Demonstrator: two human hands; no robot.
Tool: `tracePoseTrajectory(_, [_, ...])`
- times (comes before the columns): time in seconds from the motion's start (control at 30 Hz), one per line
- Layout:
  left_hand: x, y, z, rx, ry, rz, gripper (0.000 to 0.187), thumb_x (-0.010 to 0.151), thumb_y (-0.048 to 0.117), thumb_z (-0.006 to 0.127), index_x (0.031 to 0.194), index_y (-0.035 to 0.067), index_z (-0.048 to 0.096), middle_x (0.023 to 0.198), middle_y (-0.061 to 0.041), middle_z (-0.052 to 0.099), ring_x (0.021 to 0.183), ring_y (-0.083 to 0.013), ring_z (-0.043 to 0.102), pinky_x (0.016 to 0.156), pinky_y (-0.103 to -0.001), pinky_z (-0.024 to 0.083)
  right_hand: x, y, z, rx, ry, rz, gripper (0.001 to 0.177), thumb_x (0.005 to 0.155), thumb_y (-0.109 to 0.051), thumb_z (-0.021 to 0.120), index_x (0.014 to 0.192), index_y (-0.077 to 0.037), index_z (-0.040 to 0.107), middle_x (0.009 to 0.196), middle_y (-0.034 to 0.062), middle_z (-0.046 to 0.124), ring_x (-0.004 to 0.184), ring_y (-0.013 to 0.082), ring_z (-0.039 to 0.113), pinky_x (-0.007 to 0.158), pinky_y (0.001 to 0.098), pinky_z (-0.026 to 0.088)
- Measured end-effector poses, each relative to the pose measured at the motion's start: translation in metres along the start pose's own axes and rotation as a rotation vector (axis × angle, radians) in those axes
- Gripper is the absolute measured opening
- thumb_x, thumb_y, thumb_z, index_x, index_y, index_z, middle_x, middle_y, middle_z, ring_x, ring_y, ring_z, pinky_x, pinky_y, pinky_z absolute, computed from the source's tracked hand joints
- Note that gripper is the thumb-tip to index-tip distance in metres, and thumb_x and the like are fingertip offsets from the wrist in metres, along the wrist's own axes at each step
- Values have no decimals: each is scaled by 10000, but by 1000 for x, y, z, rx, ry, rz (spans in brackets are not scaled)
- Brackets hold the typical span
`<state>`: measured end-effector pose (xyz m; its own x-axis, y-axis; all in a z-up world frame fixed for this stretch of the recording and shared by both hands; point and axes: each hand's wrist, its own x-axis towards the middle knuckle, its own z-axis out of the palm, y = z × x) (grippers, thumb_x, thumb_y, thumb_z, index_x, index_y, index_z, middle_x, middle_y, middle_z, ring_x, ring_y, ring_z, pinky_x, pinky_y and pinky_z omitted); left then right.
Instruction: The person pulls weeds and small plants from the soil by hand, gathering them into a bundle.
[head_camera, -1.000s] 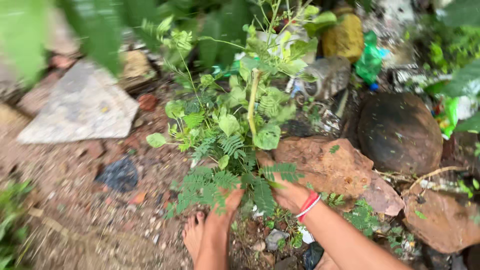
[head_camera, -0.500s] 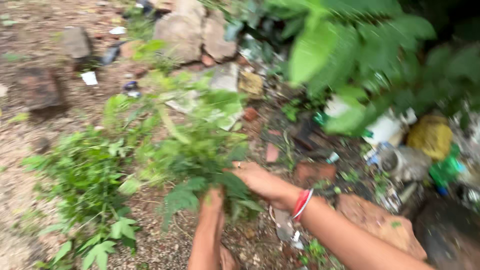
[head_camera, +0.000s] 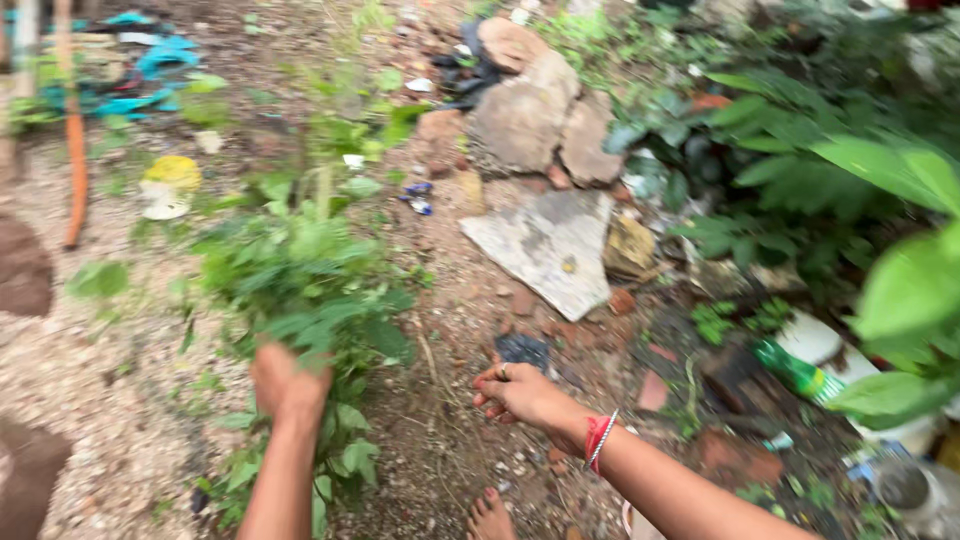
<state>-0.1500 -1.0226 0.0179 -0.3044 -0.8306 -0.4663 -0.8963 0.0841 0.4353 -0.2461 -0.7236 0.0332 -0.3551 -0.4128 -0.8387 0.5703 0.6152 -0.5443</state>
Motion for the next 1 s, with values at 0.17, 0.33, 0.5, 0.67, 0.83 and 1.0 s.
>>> tracePoseTrajectory(0.17, [21, 25, -21, 177, -98, -39, 1091, 675, 343, 951, 1513, 24, 329, 1446, -282, 456, 1314, -457, 470, 1066, -590, 398, 13, -37, 23, 101, -1, 35, 319, 990, -226, 620, 1288, -114, 620, 1130, 12, 698, 850, 93, 613, 663, 255, 500])
tracePoseTrajectory(0.33, [39, -6, -1, 210, -130, 10, 987, 719, 434, 909, 1483, 58, 408, 1559, -239, 344, 1398, -462, 406, 1141, -575, 371, 28, -53, 25, 164, 19, 123, 424, 971, -257, 595, 1366, -108, 557, 1191, 8, 706, 843, 109, 590, 673, 256, 527])
tracePoseTrajectory(0.5, [45, -39, -2, 209, -246, -76, 826, 809, 403, 826, 1461, 56, 457, 1552, -270, 336, 1379, -520, 397, 1072, -612, 433, 60, -46, 13, 48, 88, 266, 557, 923, -389, 638, 1430, -190, 527, 1381, -20, 598, 880, 127, 527, 687, 298, 500])
tracePoseTrajectory(0.67, [83, -38, -15, 349, -162, -17, 912, 817, 569, 742, 1520, 90, 415, 1604, -284, 269, 1416, -545, 338, 1131, -602, 367, 140, -23, 3, 72, 95, 453, 827, 826, -621, 600, 1545, -257, 416, 1523, -12, 433, 984, 218, 536, 803, 468, 471])
tracePoseTrajectory(0.83, [153, -46, 38, 295, -163, -61, 1011, 783, 697, 652, 1562, 126, 355, 1664, -244, 189, 1481, -527, 226, 1145, -677, 275, 236, 63, -9, 188, 2, 436, 874, 858, -663, 604, 1628, -330, 362, 1615, 72, 476, 1323, 348, 96, 1105, 550, 161])
tracePoseTrajectory(1.0, [276, -89, 111, 541, -184, 136, 1224, 698, 990, 238, 1627, 208, 82, 1675, -168, 60, 1517, -480, 16, 1141, -734, -51, 327, 117, 14, 156, -110, 24, 808, 847, -629, 528, 1534, -202, 508, 1648, 39, 376, 1507, 224, 285, 1148, 583, 355])
